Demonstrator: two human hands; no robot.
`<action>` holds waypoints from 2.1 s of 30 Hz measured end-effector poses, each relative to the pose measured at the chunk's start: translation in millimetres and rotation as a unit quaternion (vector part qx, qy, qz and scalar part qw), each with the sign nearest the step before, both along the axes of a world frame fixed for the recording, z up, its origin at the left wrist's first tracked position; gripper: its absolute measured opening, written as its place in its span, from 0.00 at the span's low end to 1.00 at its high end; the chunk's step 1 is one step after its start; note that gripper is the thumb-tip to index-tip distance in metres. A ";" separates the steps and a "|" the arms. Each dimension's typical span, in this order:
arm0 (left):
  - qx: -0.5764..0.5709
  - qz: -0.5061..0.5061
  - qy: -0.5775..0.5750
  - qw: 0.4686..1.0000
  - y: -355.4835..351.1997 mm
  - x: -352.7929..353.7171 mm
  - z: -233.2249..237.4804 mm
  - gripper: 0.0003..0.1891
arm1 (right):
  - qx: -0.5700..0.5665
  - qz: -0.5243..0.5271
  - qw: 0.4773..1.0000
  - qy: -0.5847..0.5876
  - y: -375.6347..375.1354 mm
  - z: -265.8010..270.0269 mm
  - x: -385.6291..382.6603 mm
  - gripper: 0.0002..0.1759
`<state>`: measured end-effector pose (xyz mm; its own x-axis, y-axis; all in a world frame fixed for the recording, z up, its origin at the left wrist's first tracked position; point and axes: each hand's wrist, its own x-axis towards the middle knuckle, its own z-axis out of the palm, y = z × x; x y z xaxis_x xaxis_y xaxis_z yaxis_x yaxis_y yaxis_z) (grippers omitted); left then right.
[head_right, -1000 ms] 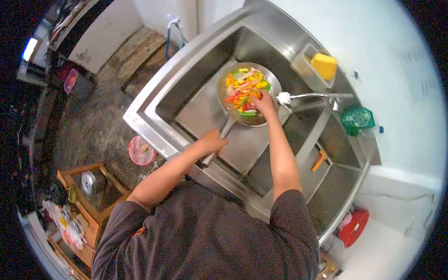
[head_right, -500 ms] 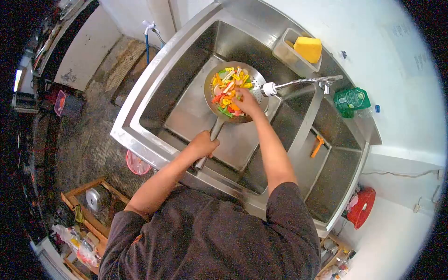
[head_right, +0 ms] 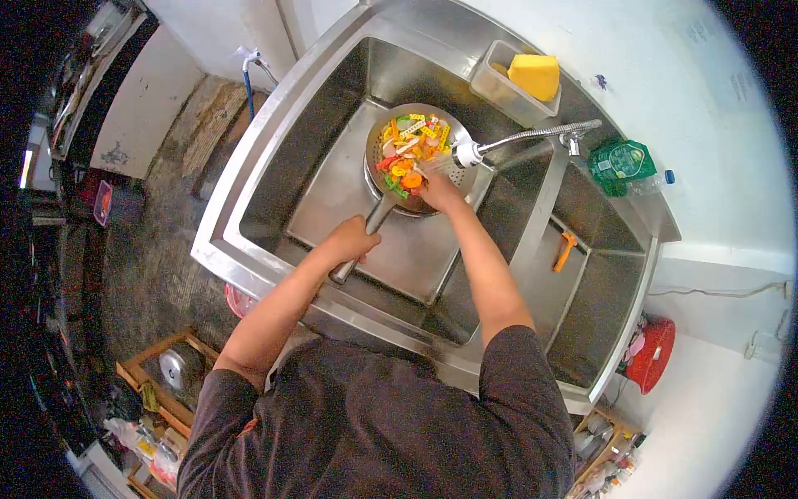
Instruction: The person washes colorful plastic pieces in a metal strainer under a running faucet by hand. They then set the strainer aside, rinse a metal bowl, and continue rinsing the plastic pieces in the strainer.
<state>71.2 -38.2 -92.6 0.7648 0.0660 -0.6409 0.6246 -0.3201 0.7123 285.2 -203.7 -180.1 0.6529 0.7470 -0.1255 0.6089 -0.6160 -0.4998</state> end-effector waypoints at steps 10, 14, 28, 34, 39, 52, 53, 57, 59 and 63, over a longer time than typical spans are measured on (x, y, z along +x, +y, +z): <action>0.041 0.002 0.017 0.999 6.1 3.2 -11.6 0.23 | 0.021 -0.180 0.979 -0.097 25.8 -37.8 80.2 0.51; 0.051 -0.006 0.021 0.998 5.1 4.9 -19.7 0.22 | -0.017 -0.174 0.984 -0.044 47.4 -34.1 65.9 0.56; 0.034 0.005 0.051 0.998 11.2 10.2 -28.0 0.22 | -0.008 -0.048 0.991 0.123 35.6 -19.5 58.3 0.41; 0.059 -0.019 0.055 0.997 17.5 11.2 -36.8 0.23 | -0.137 -0.075 0.988 0.001 51.7 -62.2 10.5 0.66; 0.080 -0.037 0.060 0.994 19.4 10.2 -37.9 0.27 | -0.146 -0.134 0.980 -0.029 57.3 -57.0 7.5 0.50; 0.172 -0.067 0.028 0.982 16.1 4.7 -15.6 0.32 | 0.164 -0.227 0.911 0.303 27.0 -24.7 48.2 0.45; 0.213 -0.069 -0.002 0.975 19.9 0.2 -14.9 0.32 | 0.165 -0.226 0.911 0.303 27.1 -21.9 44.2 0.45; 0.295 0.068 -0.197 0.932 58.8 -33.8 34.3 0.21 | -0.114 -0.131 0.982 0.074 24.0 -34.9 20.6 0.58; 0.349 0.103 -0.318 0.875 79.7 -54.1 65.2 0.12 | -0.163 -0.082 0.983 -0.019 23.0 -46.8 -2.3 0.63; 0.403 0.154 -0.370 0.823 112.8 -100.3 91.6 0.06 | -0.047 -0.182 0.980 0.066 33.5 -44.4 -5.9 0.59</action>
